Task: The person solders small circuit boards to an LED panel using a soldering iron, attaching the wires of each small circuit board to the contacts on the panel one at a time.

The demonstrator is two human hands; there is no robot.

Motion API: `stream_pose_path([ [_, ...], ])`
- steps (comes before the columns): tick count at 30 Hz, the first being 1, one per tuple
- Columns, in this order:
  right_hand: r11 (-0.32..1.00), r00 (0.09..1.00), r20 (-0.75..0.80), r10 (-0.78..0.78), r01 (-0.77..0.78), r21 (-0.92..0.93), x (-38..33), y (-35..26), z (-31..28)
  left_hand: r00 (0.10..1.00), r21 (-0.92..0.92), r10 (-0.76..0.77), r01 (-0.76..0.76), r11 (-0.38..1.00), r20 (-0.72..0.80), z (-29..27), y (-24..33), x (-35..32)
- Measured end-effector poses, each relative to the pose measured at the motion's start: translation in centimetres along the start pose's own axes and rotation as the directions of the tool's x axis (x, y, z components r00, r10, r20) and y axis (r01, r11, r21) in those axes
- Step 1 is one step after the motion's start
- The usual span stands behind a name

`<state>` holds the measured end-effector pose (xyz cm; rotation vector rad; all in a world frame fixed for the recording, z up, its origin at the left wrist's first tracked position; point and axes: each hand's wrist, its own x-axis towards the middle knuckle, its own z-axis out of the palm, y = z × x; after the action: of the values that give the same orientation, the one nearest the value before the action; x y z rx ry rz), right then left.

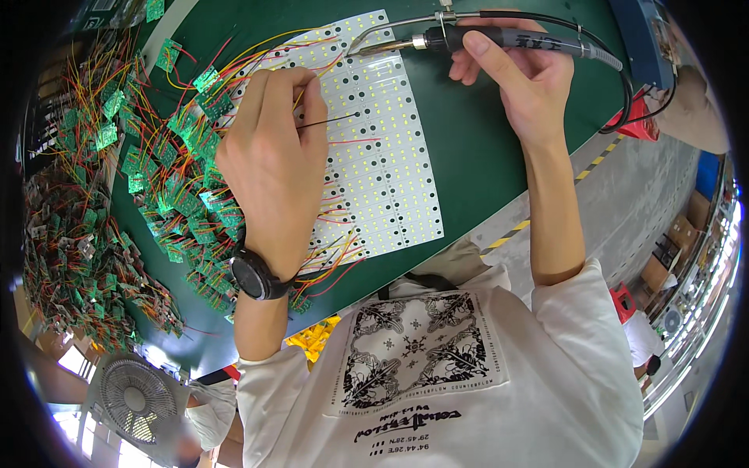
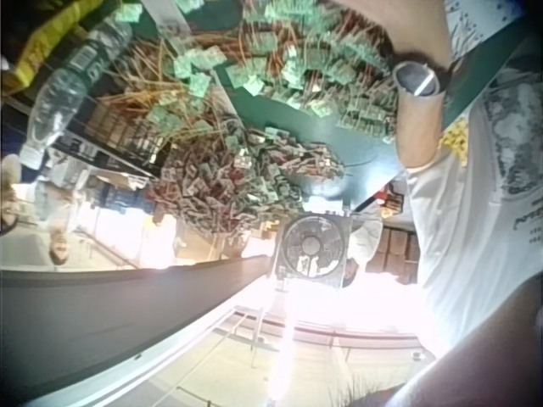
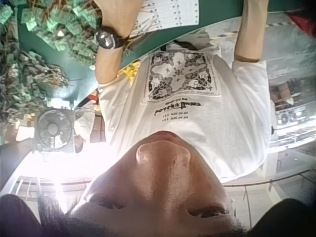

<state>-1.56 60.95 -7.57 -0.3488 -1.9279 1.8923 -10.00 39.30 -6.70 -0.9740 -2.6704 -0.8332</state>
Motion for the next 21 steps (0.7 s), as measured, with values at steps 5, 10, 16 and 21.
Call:
stream_pose_path([
  [5, 1.0, 1.0, 0.013, -0.011, 0.011, 0.012, -0.04, 0.12, -0.16, 0.999, 0.022, -0.015, 0.014, 1.0, 0.028, -0.26, 0.09, 0.04],
  [10, 1.0, 1.0, 0.018, -0.017, 0.017, 0.009, 0.02, 0.12, 0.0, 0.999, 0.021, -0.019, 0.019, 1.0, 0.034, -0.38, 0.02, 0.05],
  [16, 1.0, 0.999, 0.021, -0.027, 0.027, -0.01, 0.02, -0.02, -0.15, 0.996, 0.016, -0.025, 0.023, 1.0, 0.081, -0.54, 0.09, 0.12],
  [21, 0.998, 0.999, 0.029, -0.027, 0.029, -0.06, -0.14, 0.42, -0.2, 0.998, 0.036, -0.012, 0.01, 0.999, 0.067, -0.41, -0.02, 0.11],
])
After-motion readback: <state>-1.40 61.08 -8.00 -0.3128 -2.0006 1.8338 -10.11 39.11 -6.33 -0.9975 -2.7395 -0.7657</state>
